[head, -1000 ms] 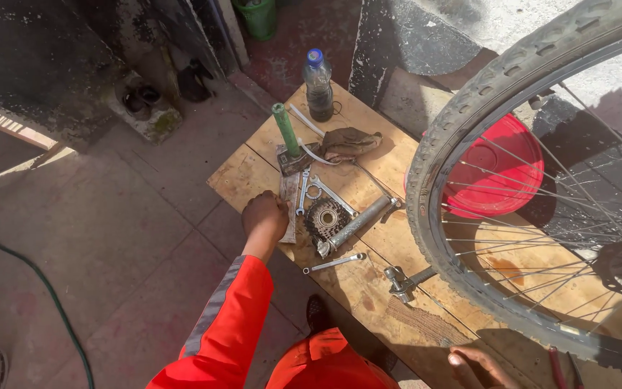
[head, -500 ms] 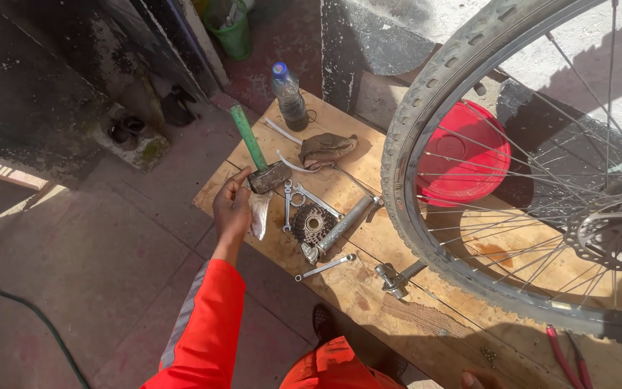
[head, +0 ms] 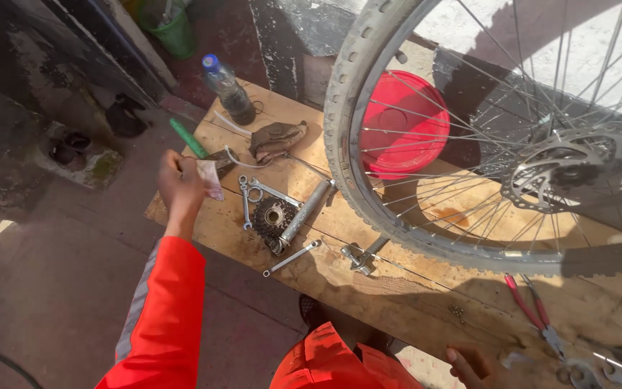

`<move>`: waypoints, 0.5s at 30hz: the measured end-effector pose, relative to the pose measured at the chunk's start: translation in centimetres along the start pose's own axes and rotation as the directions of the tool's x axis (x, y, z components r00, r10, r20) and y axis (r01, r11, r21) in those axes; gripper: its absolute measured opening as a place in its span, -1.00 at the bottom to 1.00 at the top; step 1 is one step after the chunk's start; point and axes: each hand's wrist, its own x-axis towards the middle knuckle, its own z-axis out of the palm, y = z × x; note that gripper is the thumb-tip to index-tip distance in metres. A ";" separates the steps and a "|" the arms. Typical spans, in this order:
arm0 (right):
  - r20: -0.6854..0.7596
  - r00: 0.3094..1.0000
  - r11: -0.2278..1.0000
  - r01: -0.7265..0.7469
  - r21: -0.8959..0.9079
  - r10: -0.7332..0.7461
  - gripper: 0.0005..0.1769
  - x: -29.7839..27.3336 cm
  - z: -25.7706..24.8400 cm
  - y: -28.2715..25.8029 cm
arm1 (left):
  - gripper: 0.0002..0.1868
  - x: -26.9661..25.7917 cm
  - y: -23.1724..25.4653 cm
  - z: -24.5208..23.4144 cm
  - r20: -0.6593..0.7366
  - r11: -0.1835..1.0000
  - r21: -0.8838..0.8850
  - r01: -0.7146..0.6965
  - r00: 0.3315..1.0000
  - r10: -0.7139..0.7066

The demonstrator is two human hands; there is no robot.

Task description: Cleaning and inspecting small bicycle ball bearings by rubbing them inside a cloth on a wooden workbench.

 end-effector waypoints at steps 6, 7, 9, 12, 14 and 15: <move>-0.018 0.996 0.993 0.089 0.074 -0.088 -0.68 -3.6 -3.8 -1.7 | -0.62 -8.2 3.4 -2.2 -0.199 0.909 -0.286 -0.304 0.946 0.254; -0.035 0.996 0.993 0.084 0.081 -0.081 -0.68 -4.0 -4.5 -2.6 | -0.62 -10.3 4.0 -1.6 -0.185 0.905 -0.298 -0.304 0.948 0.258; -0.100 0.995 0.991 0.041 0.130 -0.028 -0.67 -5.4 -5.4 -4.1 | -0.58 -14.9 5.4 -2.2 -0.108 0.910 -0.339 -0.240 0.971 0.216; -0.038 0.992 0.945 0.129 0.301 -0.124 -0.68 -5.2 -6.1 -4.7 | -0.67 -23.1 10.6 -0.1 0.289 0.891 -0.453 -0.030 0.941 0.179; 0.107 0.961 0.948 0.225 0.227 -0.254 -0.54 -5.2 -6.7 -5.5 | -0.68 -27.3 10.1 2.6 0.437 0.930 -0.367 -0.036 0.876 0.206; 0.250 0.899 0.931 0.325 0.167 -0.359 -0.38 -5.2 -7.0 -6.0 | -0.69 -29.2 9.9 4.1 0.583 0.959 -0.280 -0.052 0.784 0.212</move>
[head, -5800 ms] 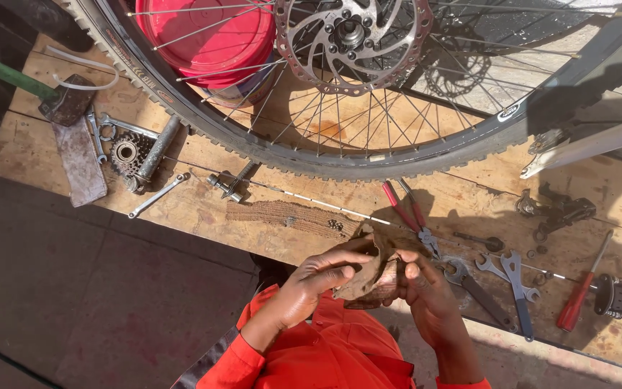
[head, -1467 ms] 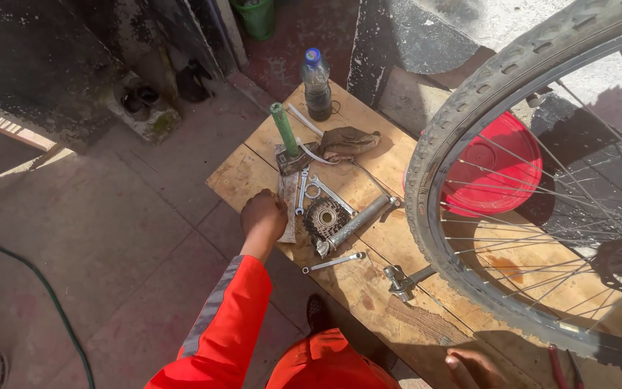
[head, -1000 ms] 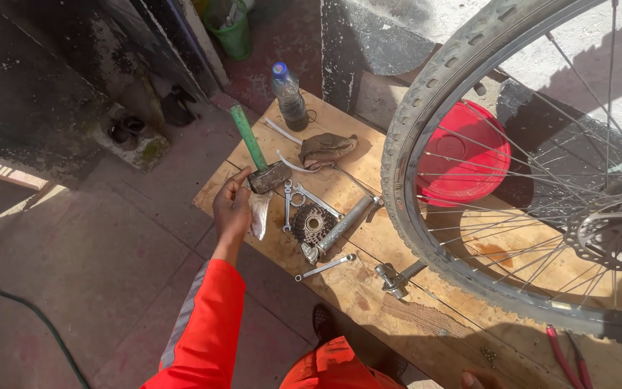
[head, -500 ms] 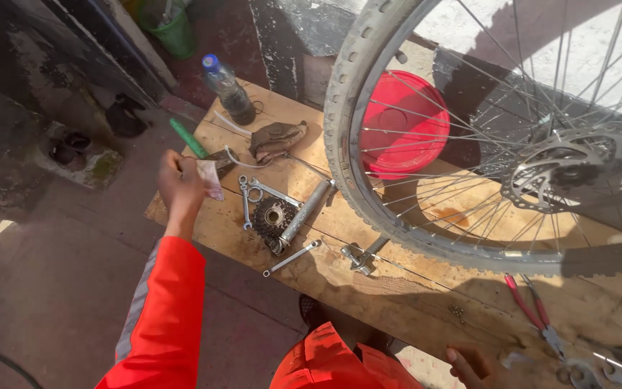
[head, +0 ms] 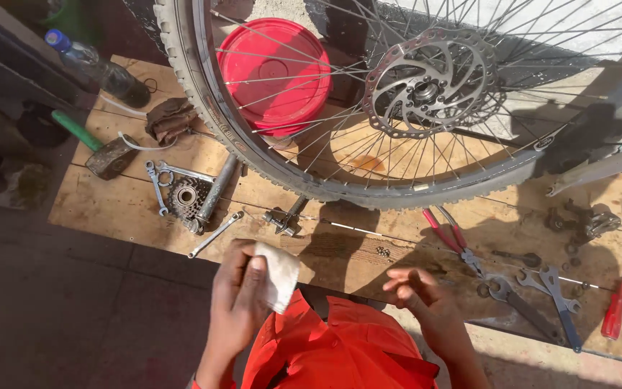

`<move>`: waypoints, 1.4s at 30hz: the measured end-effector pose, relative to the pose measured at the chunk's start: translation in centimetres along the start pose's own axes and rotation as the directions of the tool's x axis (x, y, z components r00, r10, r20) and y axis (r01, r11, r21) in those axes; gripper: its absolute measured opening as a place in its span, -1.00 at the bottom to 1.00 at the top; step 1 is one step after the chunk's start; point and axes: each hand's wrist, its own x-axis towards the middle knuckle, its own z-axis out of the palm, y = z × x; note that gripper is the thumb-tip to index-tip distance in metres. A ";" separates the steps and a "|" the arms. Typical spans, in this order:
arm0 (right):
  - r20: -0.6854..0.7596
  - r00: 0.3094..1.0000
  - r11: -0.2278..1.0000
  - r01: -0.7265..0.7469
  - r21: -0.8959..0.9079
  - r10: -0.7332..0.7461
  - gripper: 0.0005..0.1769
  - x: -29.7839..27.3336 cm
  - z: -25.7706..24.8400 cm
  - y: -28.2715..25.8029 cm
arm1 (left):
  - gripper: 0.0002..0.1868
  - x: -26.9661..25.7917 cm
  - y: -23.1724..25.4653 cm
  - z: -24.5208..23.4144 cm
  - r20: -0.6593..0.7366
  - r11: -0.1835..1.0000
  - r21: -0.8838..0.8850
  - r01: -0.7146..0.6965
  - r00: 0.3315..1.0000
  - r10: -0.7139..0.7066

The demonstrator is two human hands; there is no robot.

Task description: Cleaning and inspecting small bicycle ball bearings by rubbing them inside a cloth on a wooden workbench.

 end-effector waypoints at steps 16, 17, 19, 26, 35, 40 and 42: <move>0.193 0.828 0.554 0.507 -0.660 -0.526 0.00 8.7 -7.4 20.0 | -0.76 -5.9 0.2 19.8 0.558 0.921 -0.169 0.350 0.805 -0.204; 0.036 0.930 0.764 0.322 -0.560 -0.366 -0.36 7.5 -8.0 17.7 | -0.83 -6.4 -0.3 20.8 0.463 0.928 -0.195 0.318 0.864 -0.199; -0.091 0.985 0.907 0.097 -0.410 -0.146 -0.20 5.5 -9.4 14.6 | -0.75 -7.3 -0.5 21.7 0.367 0.931 -0.215 0.295 0.908 -0.203; -0.038 0.976 0.948 0.218 0.230 -0.216 -0.61 -1.1 -10.7 7.6 | -0.43 -7.4 0.9 22.1 0.114 0.917 -0.361 0.169 0.984 -0.136; -0.129 0.960 0.928 -0.200 0.315 0.250 -0.49 0.1 -5.2 4.5 | -0.43 -6.4 -1.6 20.6 0.321 0.926 -0.301 0.229 0.938 -0.128; -0.196 0.857 0.873 -0.432 0.227 0.476 0.12 0.4 -4.2 0.0 | -0.51 -6.0 -4.4 19.7 0.208 0.834 -0.481 0.270 0.959 -0.190; -0.275 0.856 0.891 -0.374 0.257 0.438 0.06 0.4 -3.8 -0.3 | -0.47 -5.9 -5.3 19.1 0.116 0.798 -0.569 0.197 0.980 -0.160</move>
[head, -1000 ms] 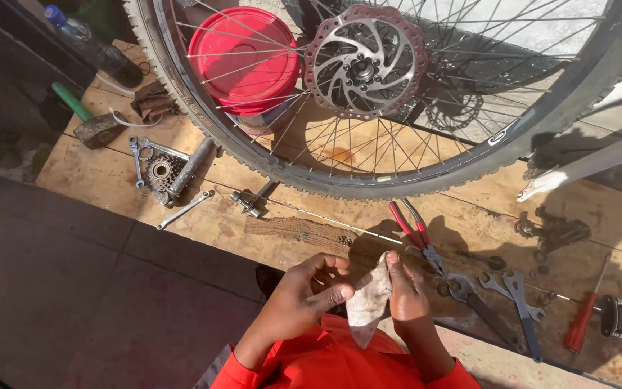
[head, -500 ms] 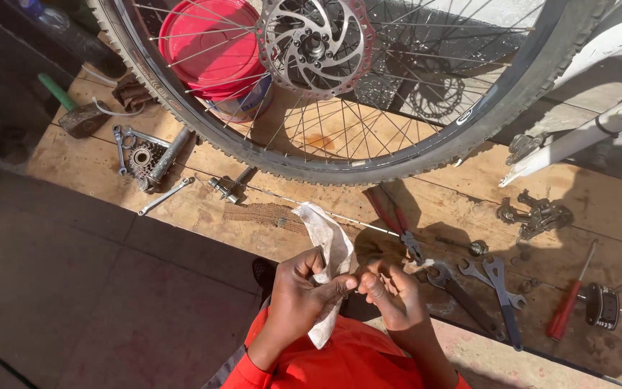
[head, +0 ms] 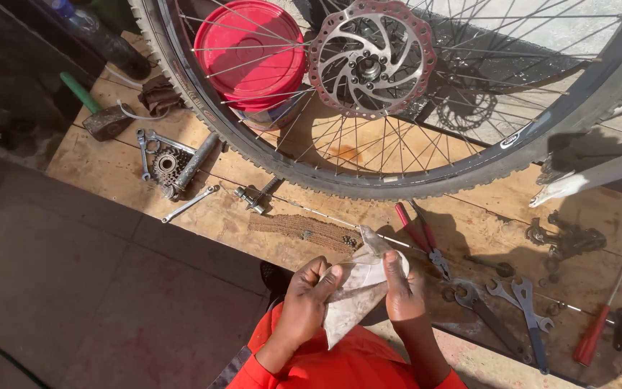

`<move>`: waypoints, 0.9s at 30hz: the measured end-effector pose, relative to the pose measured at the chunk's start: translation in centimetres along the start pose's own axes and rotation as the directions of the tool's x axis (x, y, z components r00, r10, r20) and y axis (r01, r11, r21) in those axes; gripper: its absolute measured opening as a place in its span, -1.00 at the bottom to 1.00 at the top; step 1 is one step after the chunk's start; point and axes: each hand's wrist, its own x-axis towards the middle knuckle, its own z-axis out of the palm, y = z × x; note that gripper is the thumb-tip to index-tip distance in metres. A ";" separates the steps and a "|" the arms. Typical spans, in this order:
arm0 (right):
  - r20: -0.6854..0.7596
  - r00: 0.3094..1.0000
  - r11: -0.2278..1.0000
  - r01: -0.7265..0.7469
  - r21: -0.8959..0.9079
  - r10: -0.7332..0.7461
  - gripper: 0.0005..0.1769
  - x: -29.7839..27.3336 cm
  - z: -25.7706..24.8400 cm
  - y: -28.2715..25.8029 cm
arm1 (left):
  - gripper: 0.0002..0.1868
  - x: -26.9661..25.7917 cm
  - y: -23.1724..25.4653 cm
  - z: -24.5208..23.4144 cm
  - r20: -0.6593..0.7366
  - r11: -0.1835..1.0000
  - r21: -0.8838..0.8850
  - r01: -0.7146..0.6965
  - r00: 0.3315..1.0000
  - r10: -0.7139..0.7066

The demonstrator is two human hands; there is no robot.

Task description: Cleaning and inspecting small bicycle ball bearings by rubbing them inside a cloth on a wooden workbench.

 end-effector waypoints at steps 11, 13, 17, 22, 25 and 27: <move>0.426 0.751 0.862 0.466 0.200 -0.505 -0.49 3.6 2.7 4.8 | -0.65 1.6 0.2 -3.0 0.268 0.603 -0.647 0.466 0.880 -0.392; 0.394 0.738 0.818 0.572 0.063 -0.547 -0.38 2.8 3.0 3.6 | -0.60 1.6 1.5 -1.9 0.241 0.698 -0.501 0.511 0.857 -0.455; 0.254 0.697 0.666 0.716 -0.208 -0.670 -0.79 2.4 3.1 2.5 | -0.29 2.1 4.0 -0.8 0.143 0.764 -0.319 0.561 0.825 -0.546; 0.191 0.776 0.652 0.615 -0.443 -0.601 -0.76 3.0 3.2 2.1 | -0.33 2.4 1.6 -0.9 0.007 0.784 -0.295 0.546 0.822 -0.570; 0.203 0.786 0.530 0.558 -0.639 -0.584 -0.19 2.2 3.3 1.3 | -0.74 2.3 0.7 -0.7 0.008 0.769 -0.426 0.477 0.852 -0.524; 0.291 0.814 0.453 0.535 -0.713 -0.502 0.21 0.3 3.6 -0.1 | -0.61 2.3 0.2 -0.8 0.056 0.751 -0.443 0.490 0.851 -0.522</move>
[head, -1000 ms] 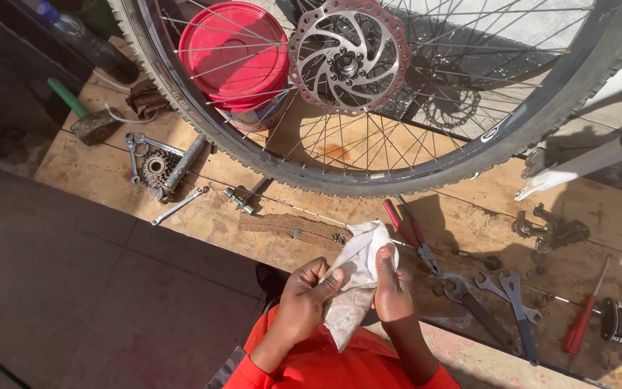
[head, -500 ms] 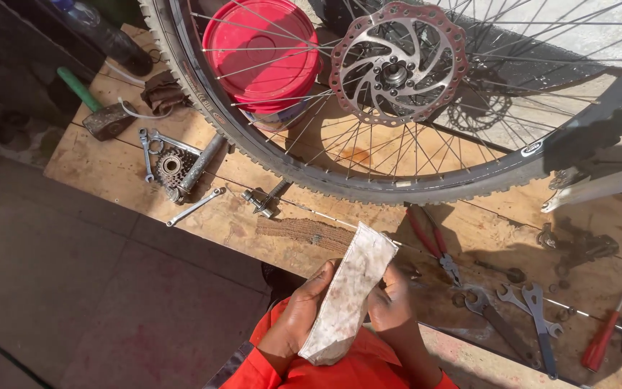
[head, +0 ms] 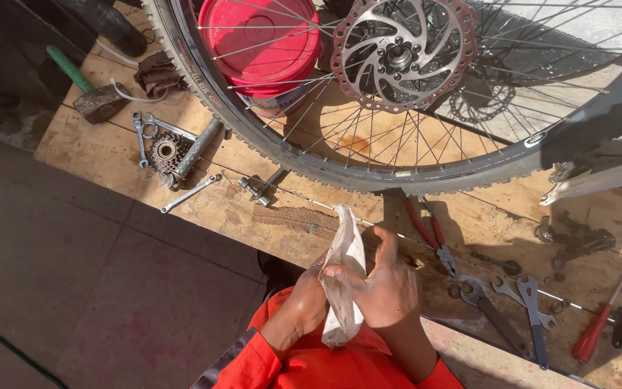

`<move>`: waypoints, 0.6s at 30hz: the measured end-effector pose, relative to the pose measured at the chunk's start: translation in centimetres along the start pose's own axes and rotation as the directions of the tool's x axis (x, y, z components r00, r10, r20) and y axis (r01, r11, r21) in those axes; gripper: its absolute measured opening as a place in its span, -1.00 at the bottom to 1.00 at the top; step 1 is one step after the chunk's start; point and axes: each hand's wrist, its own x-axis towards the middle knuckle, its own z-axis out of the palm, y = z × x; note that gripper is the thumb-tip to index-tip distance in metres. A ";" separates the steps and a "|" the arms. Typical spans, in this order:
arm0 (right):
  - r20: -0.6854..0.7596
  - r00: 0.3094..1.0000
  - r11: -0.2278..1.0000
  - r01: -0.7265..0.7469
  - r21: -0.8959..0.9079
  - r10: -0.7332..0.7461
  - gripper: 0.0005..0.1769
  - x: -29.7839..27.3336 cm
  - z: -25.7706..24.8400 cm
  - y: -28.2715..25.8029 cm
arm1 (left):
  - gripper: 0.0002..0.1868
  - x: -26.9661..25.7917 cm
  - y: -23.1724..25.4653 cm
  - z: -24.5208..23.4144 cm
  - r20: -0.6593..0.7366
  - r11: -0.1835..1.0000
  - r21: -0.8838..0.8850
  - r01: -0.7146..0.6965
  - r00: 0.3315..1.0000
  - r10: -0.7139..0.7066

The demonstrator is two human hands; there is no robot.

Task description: Cleaning and inspecting small bicycle ball bearings by rubbing them inside a cloth on a wooden workbench.

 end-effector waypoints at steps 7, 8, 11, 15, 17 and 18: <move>-0.108 0.981 0.984 0.151 -0.094 -0.161 0.20 0.4 2.7 2.5 | -0.22 0.2 0.1 -1.3 0.130 0.997 -0.055 0.062 0.990 -0.054; -0.060 0.956 0.957 0.285 -0.047 -0.287 0.21 0.4 2.9 2.9 | -0.29 0.2 0.3 -1.2 -0.013 0.989 -0.087 0.119 0.993 -0.121; 0.064 0.919 0.921 0.386 0.046 -0.388 0.24 -0.4 3.0 3.6 | -0.45 0.5 0.5 -2.1 -0.128 0.980 -0.137 0.146 0.978 -0.164; 0.023 0.854 0.796 0.473 0.378 -0.519 -0.01 -1.2 3.3 5.2 | -0.83 0.9 0.3 -5.2 -0.066 0.977 -0.210 0.030 0.997 -0.044; 0.056 0.948 0.889 0.271 0.368 -0.312 -0.24 -1.3 2.3 5.6 | -0.81 0.9 0.7 -6.4 -0.079 0.968 -0.250 0.002 0.997 -0.022; 0.076 0.994 0.935 0.051 0.351 -0.083 -0.45 -1.4 1.8 5.8 | -0.79 0.9 0.8 -7.1 -0.088 0.959 -0.283 -0.021 0.996 -0.004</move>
